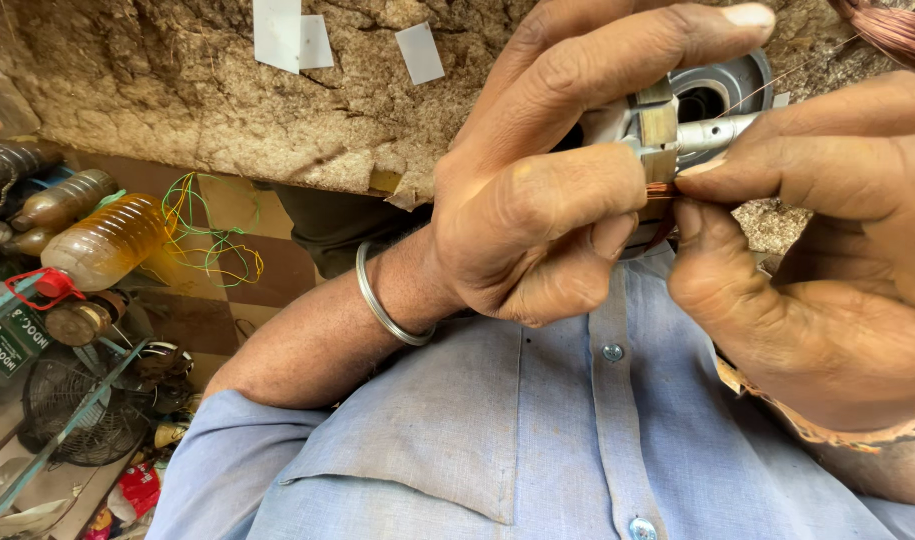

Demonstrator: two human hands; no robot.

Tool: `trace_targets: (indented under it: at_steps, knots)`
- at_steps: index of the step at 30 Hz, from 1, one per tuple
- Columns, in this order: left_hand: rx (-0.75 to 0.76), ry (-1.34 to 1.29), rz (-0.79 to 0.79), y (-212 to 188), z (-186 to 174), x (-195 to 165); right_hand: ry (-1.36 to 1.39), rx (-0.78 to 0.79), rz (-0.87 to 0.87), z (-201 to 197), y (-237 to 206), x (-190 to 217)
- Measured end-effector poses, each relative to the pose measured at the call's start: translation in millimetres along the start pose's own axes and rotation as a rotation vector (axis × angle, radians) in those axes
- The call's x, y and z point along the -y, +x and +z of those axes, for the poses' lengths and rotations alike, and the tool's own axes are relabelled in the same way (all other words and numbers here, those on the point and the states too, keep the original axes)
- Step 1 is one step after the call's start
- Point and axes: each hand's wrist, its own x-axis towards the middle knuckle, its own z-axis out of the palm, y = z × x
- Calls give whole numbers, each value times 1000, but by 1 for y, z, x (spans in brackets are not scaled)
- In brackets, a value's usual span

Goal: The person winds enameled copper wire by hand around the slots of a motor armature, pressing and tucking the wire bundles to seat them, then folds a length of wire and continues winding it around the armature body. The armature rests on a cluttered workbench with scissors and wire spools nearby.

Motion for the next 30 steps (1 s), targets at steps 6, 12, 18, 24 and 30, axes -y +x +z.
trace_targets:
  at_steps: [6,12,18,24,30]
  knots:
    - [12,21,34,-4,-1,3,-199,119,-477,-13,28,-2]
    - [34,0,-5,-2,-3,0,-130,6,-384,-4,19,-2]
    - [-61,11,15,6,4,-7,-120,41,-324,-4,18,0]
    - [-141,-34,-129,6,14,-20,-226,139,-245,-12,25,17]
    - [-181,-145,-248,8,17,-27,-364,155,-352,-15,26,25]
